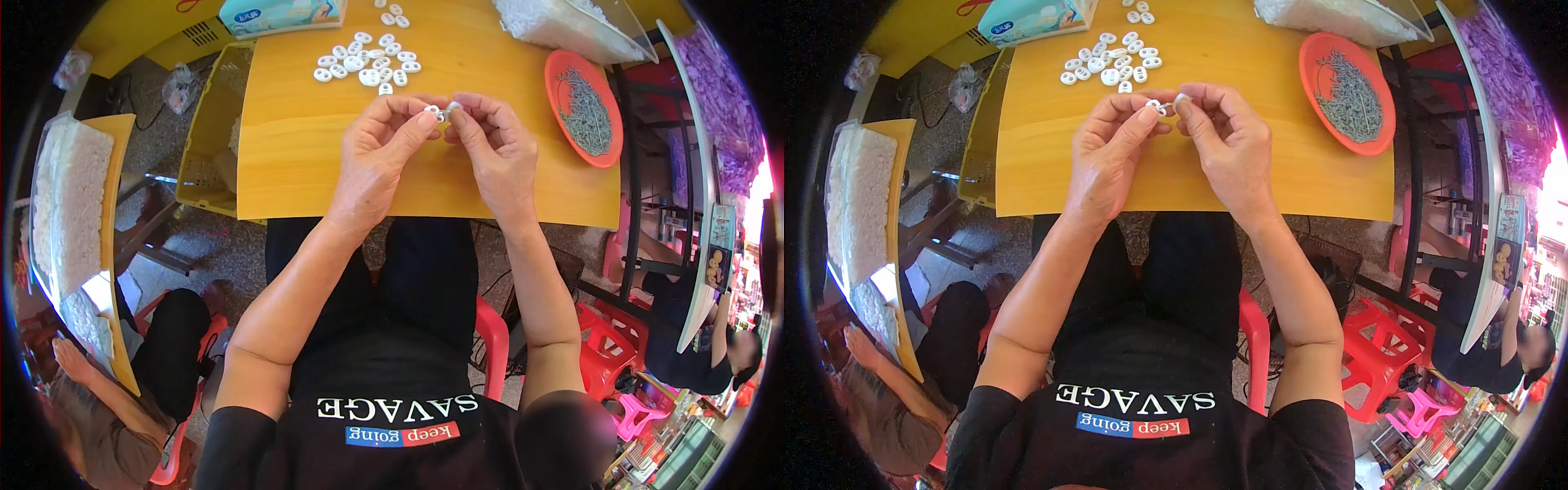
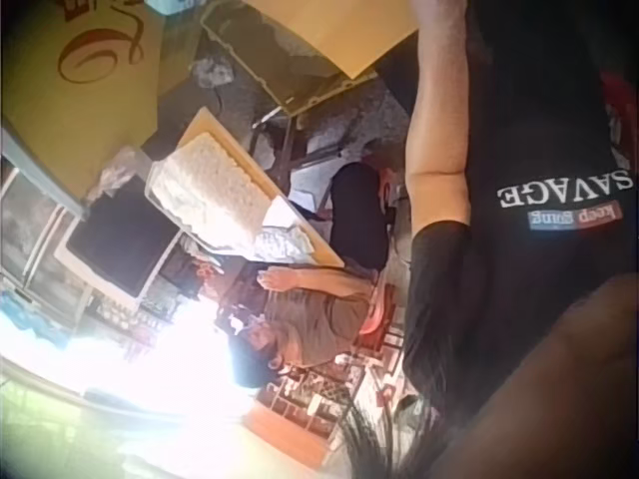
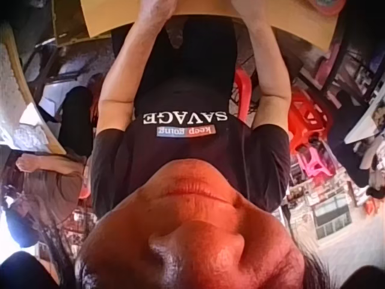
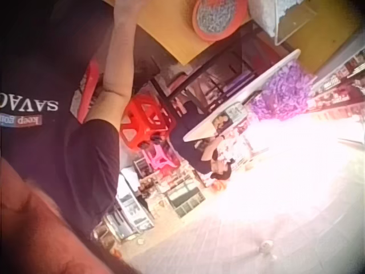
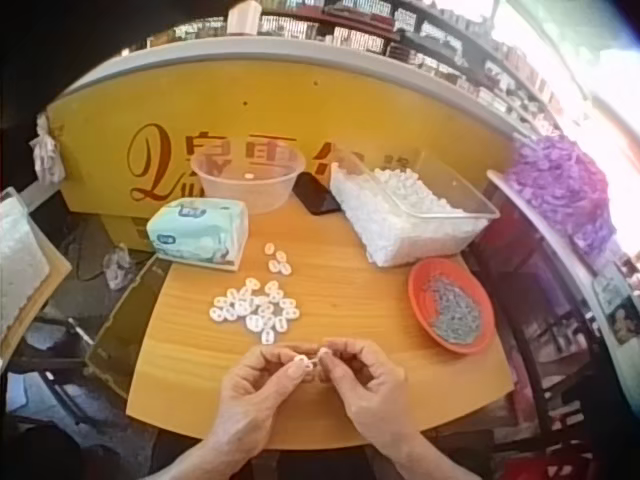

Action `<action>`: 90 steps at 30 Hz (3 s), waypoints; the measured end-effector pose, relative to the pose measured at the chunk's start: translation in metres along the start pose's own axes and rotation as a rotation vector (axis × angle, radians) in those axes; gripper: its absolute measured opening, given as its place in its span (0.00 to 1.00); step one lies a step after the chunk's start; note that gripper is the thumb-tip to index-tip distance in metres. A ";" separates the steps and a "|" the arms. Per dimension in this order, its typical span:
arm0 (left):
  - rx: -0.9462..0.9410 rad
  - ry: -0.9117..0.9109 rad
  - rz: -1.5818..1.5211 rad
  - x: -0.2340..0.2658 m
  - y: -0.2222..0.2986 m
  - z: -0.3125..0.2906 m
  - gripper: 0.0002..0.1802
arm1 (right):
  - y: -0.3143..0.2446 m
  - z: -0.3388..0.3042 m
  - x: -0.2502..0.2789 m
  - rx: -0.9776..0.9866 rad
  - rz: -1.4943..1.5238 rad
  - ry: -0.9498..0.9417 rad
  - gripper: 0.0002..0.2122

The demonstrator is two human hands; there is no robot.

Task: The recorder manually assembles small white plastic components by inserting tiny metal rings into them.

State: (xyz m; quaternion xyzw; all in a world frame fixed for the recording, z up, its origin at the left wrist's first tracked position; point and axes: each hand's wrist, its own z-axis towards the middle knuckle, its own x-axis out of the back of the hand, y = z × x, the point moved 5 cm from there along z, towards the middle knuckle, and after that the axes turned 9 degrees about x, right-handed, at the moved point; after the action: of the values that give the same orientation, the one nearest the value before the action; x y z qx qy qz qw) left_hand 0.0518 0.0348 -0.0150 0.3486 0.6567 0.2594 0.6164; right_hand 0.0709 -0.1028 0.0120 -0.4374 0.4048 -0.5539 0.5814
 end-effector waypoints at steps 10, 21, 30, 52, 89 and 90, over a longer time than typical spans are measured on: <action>0.029 -0.005 0.074 0.000 -0.002 0.000 0.07 | -0.006 -0.006 0.021 -0.039 -0.276 -0.067 0.05; 0.020 0.041 0.118 -0.003 -0.001 0.000 0.08 | -0.008 -0.008 0.003 -0.071 0.211 0.173 0.06; 0.022 0.030 0.064 -0.003 -0.001 0.001 0.08 | -0.009 -0.010 -0.003 0.006 0.162 0.211 0.07; 0.049 0.045 0.043 0.001 -0.004 0.000 0.09 | -0.007 -0.014 -0.013 0.077 0.025 0.239 0.06; -0.021 -0.026 0.235 -0.012 0.013 -0.015 0.11 | -0.010 -0.013 -0.009 -0.066 0.374 0.126 0.09; -0.021 -0.028 0.240 -0.012 0.014 -0.019 0.11 | -0.011 -0.015 -0.009 -0.091 0.423 0.102 0.10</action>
State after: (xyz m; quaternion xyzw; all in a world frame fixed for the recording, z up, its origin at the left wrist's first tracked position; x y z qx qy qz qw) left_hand 0.0352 0.0353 0.0054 0.4220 0.5988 0.3330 0.5937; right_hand 0.0532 -0.0944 0.0182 -0.3400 0.5410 -0.4220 0.6431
